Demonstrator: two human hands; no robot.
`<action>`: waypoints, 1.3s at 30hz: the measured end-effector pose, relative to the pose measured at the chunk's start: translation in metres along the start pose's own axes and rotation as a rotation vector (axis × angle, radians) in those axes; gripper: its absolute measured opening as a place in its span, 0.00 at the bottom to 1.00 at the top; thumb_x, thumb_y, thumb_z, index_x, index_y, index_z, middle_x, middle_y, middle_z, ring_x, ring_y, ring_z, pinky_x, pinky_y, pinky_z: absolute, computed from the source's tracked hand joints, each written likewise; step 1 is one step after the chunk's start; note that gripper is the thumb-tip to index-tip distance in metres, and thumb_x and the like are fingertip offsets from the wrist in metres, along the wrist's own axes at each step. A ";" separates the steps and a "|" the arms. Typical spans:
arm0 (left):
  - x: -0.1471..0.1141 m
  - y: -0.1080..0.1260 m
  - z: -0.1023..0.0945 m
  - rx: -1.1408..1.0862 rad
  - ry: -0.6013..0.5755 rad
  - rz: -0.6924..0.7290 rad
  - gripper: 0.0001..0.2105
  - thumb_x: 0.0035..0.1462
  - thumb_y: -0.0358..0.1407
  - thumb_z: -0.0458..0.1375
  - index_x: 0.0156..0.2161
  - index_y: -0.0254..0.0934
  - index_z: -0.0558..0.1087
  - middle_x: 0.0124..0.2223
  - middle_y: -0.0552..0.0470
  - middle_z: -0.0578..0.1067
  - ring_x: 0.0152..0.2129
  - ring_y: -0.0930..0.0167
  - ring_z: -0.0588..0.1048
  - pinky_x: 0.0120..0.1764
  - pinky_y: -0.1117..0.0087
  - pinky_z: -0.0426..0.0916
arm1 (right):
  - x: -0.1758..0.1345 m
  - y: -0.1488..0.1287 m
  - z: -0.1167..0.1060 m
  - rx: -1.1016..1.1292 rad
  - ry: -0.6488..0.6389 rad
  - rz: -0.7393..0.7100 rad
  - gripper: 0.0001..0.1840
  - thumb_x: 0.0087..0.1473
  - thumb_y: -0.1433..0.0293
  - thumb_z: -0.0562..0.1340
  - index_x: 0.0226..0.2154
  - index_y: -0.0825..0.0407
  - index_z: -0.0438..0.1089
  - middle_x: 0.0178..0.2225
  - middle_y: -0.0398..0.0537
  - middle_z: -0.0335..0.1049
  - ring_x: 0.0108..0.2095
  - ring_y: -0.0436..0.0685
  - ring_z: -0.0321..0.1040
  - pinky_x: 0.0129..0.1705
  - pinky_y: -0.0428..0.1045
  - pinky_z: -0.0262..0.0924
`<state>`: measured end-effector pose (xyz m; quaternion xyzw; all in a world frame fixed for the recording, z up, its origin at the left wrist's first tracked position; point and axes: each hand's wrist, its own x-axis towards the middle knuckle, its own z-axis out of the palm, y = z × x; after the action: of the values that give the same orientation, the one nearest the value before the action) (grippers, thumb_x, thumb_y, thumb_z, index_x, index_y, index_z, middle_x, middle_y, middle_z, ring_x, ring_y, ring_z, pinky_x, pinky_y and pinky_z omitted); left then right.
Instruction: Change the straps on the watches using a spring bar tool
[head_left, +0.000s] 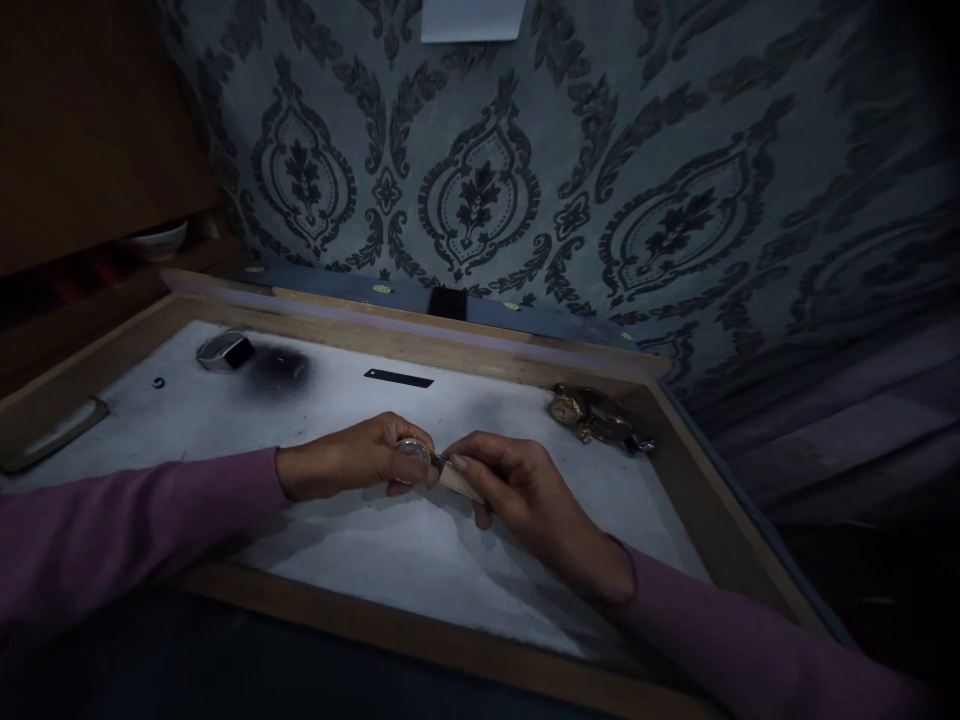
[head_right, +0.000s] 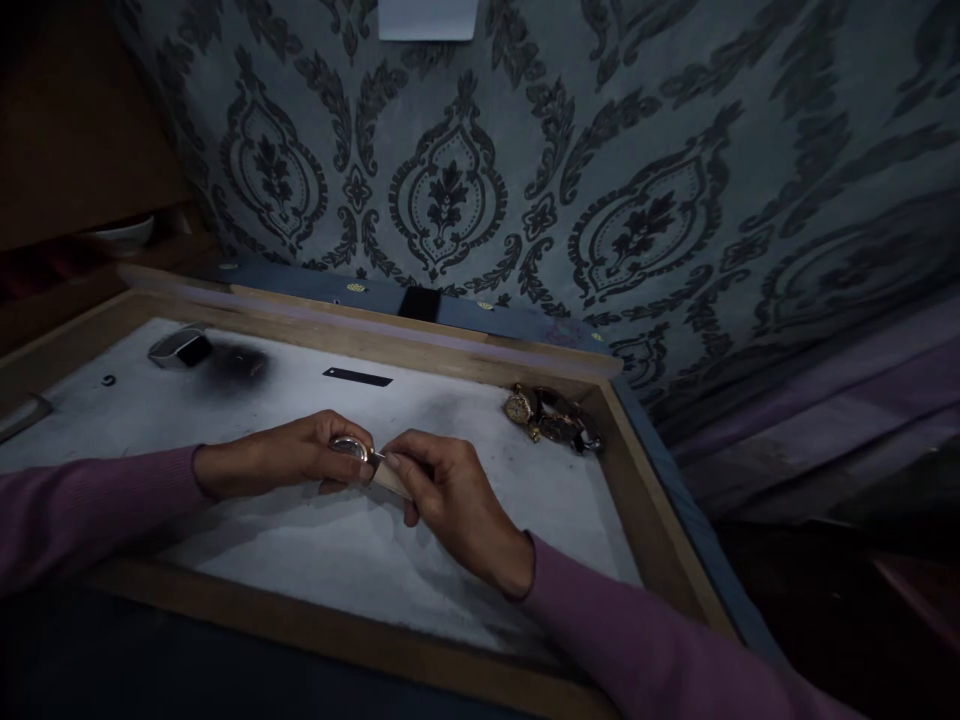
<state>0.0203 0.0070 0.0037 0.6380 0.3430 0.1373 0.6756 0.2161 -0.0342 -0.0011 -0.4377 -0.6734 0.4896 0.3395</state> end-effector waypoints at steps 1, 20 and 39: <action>0.000 0.000 0.000 -0.002 -0.002 0.002 0.09 0.51 0.35 0.58 0.24 0.35 0.67 0.18 0.60 0.63 0.17 0.78 0.57 0.23 0.73 0.51 | 0.000 0.000 0.000 -0.008 -0.002 -0.005 0.11 0.59 0.70 0.57 0.31 0.55 0.74 0.17 0.38 0.63 0.15 0.45 0.59 0.19 0.43 0.54; -0.002 0.001 0.004 -0.023 -0.007 -0.017 0.13 0.51 0.43 0.60 0.25 0.35 0.69 0.18 0.60 0.62 0.17 0.77 0.58 0.24 0.72 0.51 | -0.003 0.002 0.000 -0.111 0.018 -0.084 0.13 0.59 0.70 0.57 0.34 0.55 0.77 0.14 0.38 0.62 0.14 0.45 0.58 0.18 0.42 0.52; -0.003 0.000 0.006 -0.101 0.010 0.002 0.15 0.51 0.45 0.61 0.28 0.33 0.70 0.19 0.61 0.63 0.18 0.77 0.58 0.24 0.73 0.52 | -0.002 0.001 0.000 -0.089 0.013 -0.099 0.13 0.59 0.68 0.57 0.33 0.55 0.77 0.14 0.38 0.61 0.14 0.45 0.57 0.17 0.42 0.52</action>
<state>0.0217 0.0004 0.0042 0.6027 0.3383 0.1582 0.7051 0.2175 -0.0362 -0.0020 -0.4215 -0.7131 0.4391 0.3479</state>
